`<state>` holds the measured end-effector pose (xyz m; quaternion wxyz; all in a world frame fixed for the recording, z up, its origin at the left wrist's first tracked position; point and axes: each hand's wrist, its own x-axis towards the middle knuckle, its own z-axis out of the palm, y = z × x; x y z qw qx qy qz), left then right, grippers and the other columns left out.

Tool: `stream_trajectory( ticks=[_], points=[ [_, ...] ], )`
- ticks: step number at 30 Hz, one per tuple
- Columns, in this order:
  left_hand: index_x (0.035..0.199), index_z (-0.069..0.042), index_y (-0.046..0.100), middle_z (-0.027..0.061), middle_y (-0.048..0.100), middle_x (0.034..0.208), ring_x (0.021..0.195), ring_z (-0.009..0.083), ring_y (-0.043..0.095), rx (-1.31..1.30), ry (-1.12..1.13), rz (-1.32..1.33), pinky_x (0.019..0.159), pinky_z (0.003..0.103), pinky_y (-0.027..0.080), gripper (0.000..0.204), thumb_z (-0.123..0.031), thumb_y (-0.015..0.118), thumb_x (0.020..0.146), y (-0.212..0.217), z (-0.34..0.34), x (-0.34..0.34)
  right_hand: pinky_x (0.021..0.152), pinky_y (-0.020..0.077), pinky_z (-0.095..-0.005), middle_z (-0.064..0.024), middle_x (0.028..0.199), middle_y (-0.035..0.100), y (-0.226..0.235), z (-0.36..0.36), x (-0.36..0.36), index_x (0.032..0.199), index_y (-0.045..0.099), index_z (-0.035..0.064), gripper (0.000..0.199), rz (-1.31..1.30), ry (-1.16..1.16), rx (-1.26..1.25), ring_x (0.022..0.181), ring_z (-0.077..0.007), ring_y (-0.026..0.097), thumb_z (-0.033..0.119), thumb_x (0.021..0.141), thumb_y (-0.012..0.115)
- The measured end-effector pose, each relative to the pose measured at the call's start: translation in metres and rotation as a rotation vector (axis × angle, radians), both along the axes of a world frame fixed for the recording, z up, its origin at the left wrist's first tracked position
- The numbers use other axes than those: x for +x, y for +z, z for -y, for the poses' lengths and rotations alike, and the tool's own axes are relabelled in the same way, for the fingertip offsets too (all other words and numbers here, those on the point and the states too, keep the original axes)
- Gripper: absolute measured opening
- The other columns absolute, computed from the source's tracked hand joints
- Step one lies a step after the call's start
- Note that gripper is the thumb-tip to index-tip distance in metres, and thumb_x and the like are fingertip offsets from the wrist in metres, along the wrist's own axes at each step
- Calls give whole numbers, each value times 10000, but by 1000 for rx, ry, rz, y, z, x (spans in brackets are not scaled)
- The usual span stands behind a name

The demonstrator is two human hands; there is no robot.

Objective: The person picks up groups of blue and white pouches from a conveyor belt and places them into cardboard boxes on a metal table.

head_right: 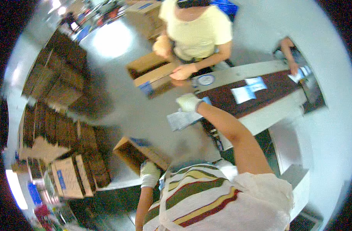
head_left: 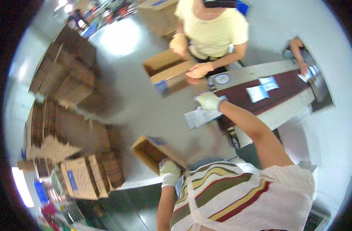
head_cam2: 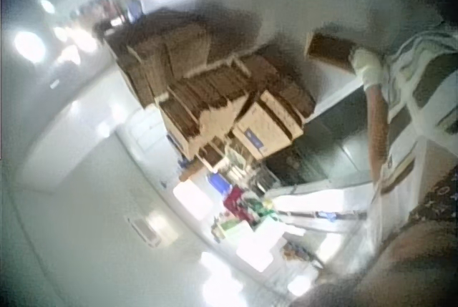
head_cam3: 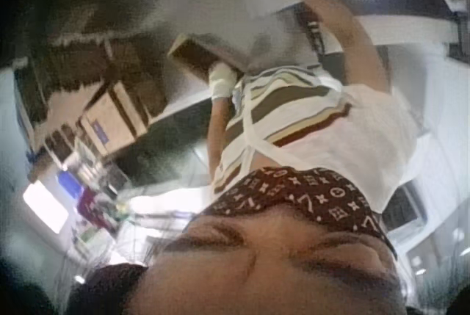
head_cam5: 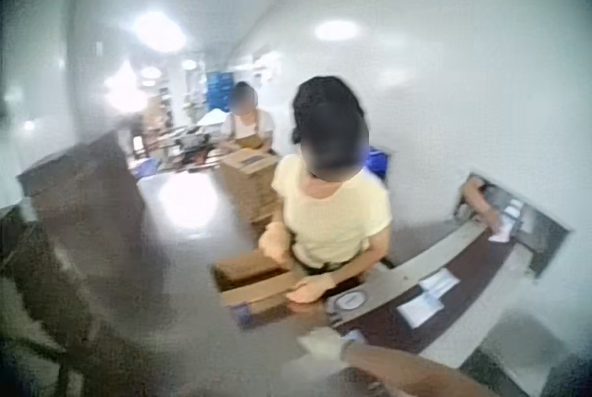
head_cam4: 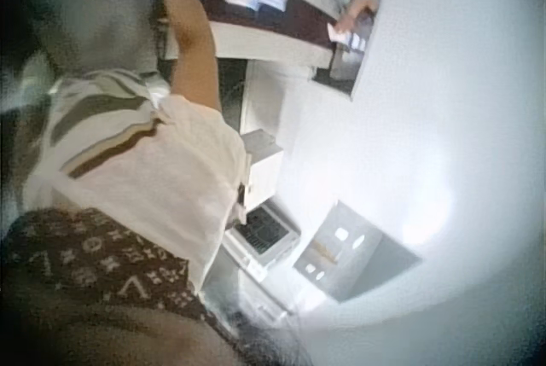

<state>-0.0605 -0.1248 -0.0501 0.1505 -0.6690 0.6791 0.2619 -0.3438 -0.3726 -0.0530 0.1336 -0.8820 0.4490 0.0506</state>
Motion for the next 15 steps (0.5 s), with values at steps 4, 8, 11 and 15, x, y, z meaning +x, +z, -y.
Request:
stream_trajectory(
  ticks=[4,8,11,15],
  points=[
    [1105,22,536,204,555,1117,1076,344,498,-59,4,3,955,443,358,478,-323,555,775,-9,-1,4,831,474,-422,-182,1054,620,-2,32,21,1129,575,40,539,-281,-35,372,962,-323,603,283,667,713],
    [1106,4,550,194,549,1148,1104,333,490,14,18,11,977,435,344,454,-309,563,776,5,9,-11,818,485,-414,-140,1031,647,-67,23,6,1041,638,41,575,-349,-111,578,945,-301,616,411,607,719],
    [1099,-1,561,193,546,1157,1122,322,485,-32,-34,85,997,421,329,442,-306,560,779,0,1,-5,802,486,-416,-153,1063,633,-43,-24,22,937,694,75,438,-295,-80,560,973,-299,604,381,624,697],
    [1086,2,566,194,554,1127,1102,315,494,-8,-26,44,988,410,335,434,-300,572,773,-2,2,-4,818,460,-428,-154,909,643,-28,-122,38,930,649,54,405,-147,25,-112,863,-307,606,367,674,667]
  ],
)
